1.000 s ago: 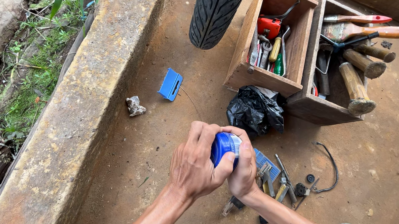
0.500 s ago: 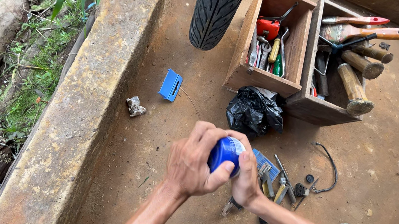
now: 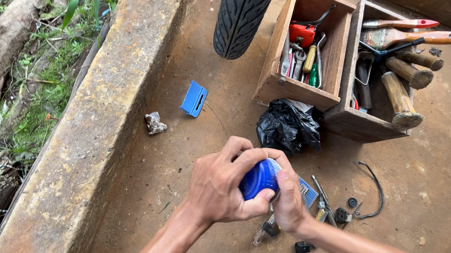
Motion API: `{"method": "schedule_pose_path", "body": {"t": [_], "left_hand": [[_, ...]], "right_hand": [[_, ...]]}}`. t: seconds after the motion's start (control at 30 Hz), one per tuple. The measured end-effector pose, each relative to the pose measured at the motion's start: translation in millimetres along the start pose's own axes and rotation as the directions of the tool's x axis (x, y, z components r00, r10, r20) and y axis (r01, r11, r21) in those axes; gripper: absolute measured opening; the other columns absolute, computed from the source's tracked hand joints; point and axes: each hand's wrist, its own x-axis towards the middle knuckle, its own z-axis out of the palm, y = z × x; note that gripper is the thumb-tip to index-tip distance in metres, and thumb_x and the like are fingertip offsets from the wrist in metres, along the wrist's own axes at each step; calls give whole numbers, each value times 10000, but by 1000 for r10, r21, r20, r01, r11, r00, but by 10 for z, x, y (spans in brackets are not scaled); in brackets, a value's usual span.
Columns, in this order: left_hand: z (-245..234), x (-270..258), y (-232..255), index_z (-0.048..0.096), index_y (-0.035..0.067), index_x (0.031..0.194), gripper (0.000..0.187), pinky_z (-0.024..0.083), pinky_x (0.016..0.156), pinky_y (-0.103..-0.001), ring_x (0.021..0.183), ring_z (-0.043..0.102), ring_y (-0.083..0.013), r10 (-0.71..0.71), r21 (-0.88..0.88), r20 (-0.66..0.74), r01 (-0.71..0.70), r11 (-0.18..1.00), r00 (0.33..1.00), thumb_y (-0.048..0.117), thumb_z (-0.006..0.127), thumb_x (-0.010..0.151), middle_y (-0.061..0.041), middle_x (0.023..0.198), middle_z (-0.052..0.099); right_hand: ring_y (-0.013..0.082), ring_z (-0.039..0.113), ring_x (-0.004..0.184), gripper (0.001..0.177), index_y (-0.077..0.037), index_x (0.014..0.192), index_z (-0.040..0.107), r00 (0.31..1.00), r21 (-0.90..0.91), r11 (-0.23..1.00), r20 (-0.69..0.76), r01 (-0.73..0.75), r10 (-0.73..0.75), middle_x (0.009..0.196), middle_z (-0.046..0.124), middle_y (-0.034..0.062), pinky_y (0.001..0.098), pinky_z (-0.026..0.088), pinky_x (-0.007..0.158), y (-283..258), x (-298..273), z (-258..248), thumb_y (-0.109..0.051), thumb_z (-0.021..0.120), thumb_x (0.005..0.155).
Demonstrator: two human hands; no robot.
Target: The person organizes tools and spare parts by capping a container, placing items into wooden toolboxes, unpacking a small part from its wrapper, and sorting various tools and metal components by hand.
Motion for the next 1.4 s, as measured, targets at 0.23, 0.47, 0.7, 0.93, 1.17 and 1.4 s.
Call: {"method": "schedule_pose_path", "body": {"t": [0.23,0.47,0.7,0.93,1.17,1.4], "left_hand": [[-243,195,184,663,163,1258,594,576,671,-391,800,689,-267,18,24,59,-19,1000,998,429,768,737,-93,1088,621],[-146,653,503,589,98,1291,685,572,735,-411,943,687,-308,96,38,84,-99,994,992,485,782,760,-130,1121,614],[62,1168,873,598,83,1250,711,564,804,-443,1002,662,-341,92,144,178,-119,982,980,515,793,720,-161,1083,612],[314,1614,1077,556,82,1298,757,547,881,-464,1102,627,-369,2,179,302,-59,982,953,484,828,717,-175,1150,596],[671,2064,1151,529,35,1332,845,519,919,-479,1105,612,-400,-52,261,322,-36,965,945,429,873,669,-201,1175,583],[1169,2548,1183,572,69,1282,812,516,866,-482,999,635,-388,-111,417,411,-78,906,905,446,859,623,-184,1074,626]], "right_hand": [[239,626,1239,806,48,1480,425,914,-106,972,375,208,-155,1334,600,174,385,542,1067,-512,218,-520,-544,601,963],[236,709,1058,882,87,1386,494,881,-540,748,457,386,-124,1225,687,190,350,574,938,-1190,409,-1036,-355,807,689],[195,726,842,876,8,1316,544,950,-711,675,310,200,45,1050,718,121,327,585,742,-1602,456,-1443,-256,849,538],[230,690,1031,876,53,1338,529,863,-641,578,383,504,-329,1165,678,179,350,556,878,-1424,580,-2010,-263,879,600],[181,699,889,812,9,1322,558,931,-650,674,168,351,-323,1065,713,115,317,575,786,-1184,711,-2385,-302,878,643],[190,684,803,815,-4,1335,548,931,-623,710,88,329,-355,1007,710,101,326,574,732,-1021,848,-2877,-352,872,674]]}}
